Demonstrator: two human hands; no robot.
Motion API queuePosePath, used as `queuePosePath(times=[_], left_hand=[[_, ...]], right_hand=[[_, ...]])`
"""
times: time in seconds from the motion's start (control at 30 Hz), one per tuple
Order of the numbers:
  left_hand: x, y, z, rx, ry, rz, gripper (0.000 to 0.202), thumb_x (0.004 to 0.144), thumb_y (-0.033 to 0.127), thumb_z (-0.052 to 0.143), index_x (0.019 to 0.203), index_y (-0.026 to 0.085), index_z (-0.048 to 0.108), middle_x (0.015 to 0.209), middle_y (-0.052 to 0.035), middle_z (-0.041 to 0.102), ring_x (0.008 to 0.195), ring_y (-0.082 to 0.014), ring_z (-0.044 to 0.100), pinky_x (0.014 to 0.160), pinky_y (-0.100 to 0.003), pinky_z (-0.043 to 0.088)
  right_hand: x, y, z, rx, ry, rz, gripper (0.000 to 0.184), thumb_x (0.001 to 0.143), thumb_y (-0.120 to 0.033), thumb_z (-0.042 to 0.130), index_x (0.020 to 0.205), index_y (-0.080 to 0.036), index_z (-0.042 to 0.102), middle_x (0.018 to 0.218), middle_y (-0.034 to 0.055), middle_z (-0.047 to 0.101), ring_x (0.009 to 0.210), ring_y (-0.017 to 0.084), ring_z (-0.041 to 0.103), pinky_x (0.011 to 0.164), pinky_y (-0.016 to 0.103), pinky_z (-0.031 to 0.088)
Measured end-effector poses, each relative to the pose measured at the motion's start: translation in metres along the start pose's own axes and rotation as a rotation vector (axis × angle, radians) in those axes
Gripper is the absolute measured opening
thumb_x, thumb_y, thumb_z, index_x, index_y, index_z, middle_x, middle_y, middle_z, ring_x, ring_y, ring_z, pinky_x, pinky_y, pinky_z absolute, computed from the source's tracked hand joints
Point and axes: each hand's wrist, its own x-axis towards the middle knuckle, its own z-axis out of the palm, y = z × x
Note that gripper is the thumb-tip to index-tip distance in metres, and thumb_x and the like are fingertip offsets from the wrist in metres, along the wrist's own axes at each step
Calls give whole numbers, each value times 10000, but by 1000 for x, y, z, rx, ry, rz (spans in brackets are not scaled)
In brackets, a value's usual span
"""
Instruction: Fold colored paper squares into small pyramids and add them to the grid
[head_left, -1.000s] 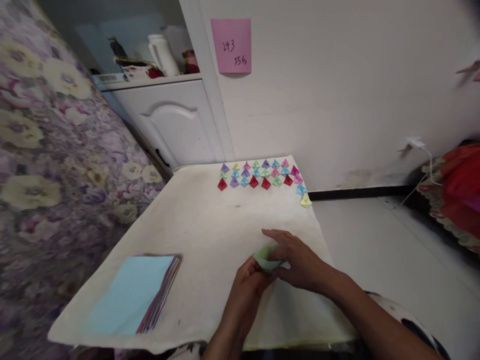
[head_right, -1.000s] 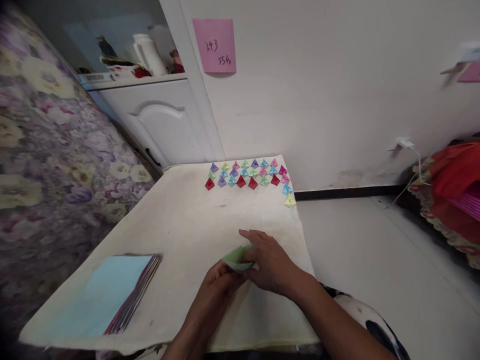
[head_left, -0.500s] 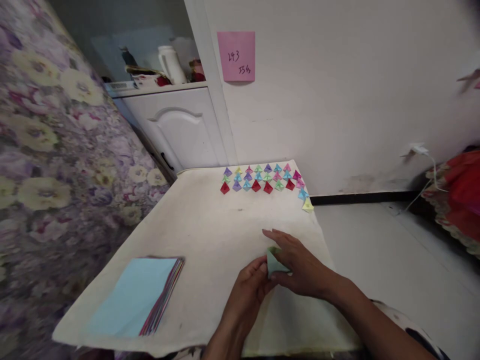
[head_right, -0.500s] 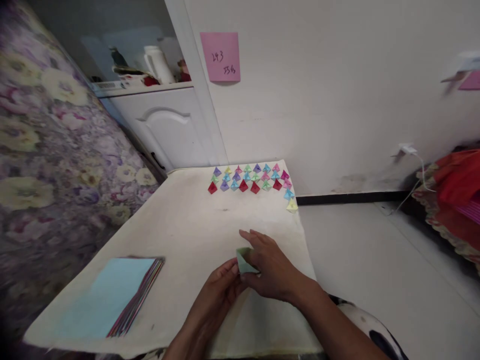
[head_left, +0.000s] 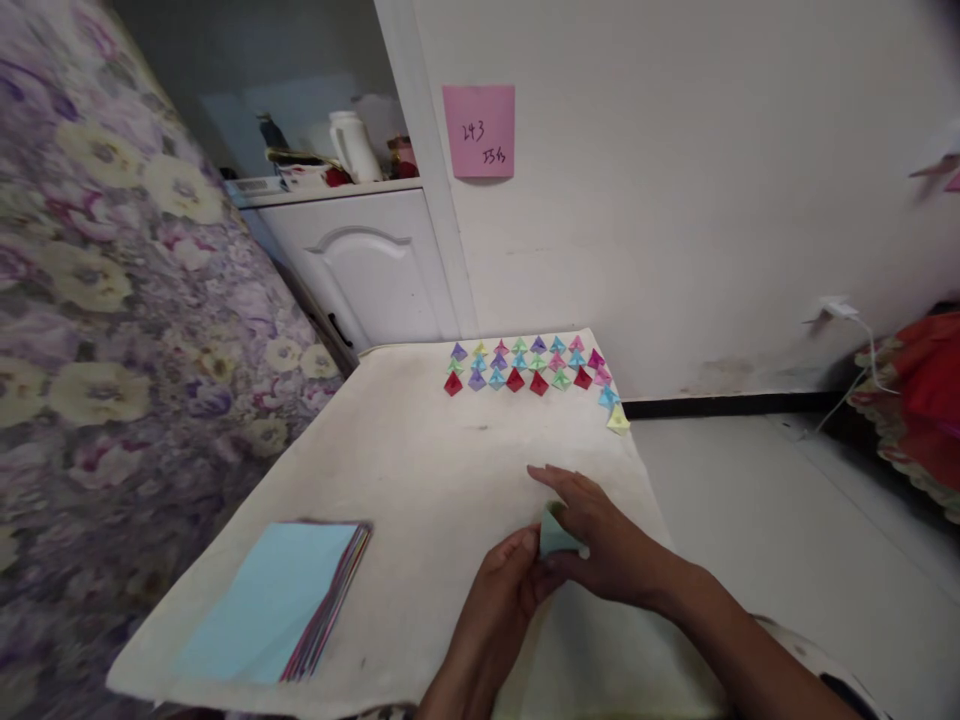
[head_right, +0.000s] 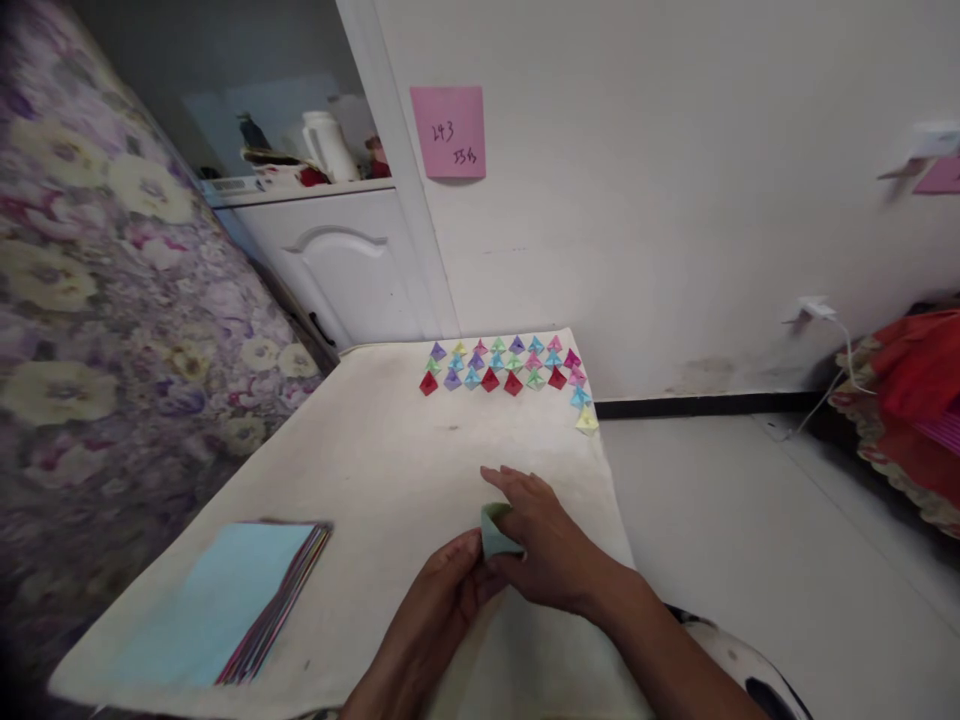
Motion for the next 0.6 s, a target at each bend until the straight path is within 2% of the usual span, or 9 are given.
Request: queuePosePath(times=[0.17,0.27,0.43,0.6], left_hand=[[3,-2,-5,-59,-25,18,266,797,306,624,960,107,690,999,-137,674,805,-176,626,783,-290,463],[4,-4,-8,-75,-32,36,236,795,262,632,962,107,693,1006,-126,674,825,-160,614,806,-279,457],[5,-5,-8,-85,-17,86,225,806,221,621,987,103,685,1003,-120,680,858,-159,612,819,-266,453],[4,-2,-5,-113,-21,143,217,808,213,616,984,105,682,948,-111,696,889,-176,620,835,-264,453]], right_hand=[[1,-4,0,-40,-10,-45,176,731,-99,548,843,-206,632,1482,38,253,1358,272,198,1076,556,164],[1,-7,0,-67,-8,-59,237,711,-47,513,843,-208,627,1492,27,226,1367,271,167,1076,561,149],[2,-11,0,-81,38,-65,276,721,-50,509,899,-225,626,1512,8,151,1380,268,98,1078,564,132],[3,-12,2,-40,168,-78,138,778,-142,552,857,-224,630,1520,7,106,1377,302,86,1062,582,172]])
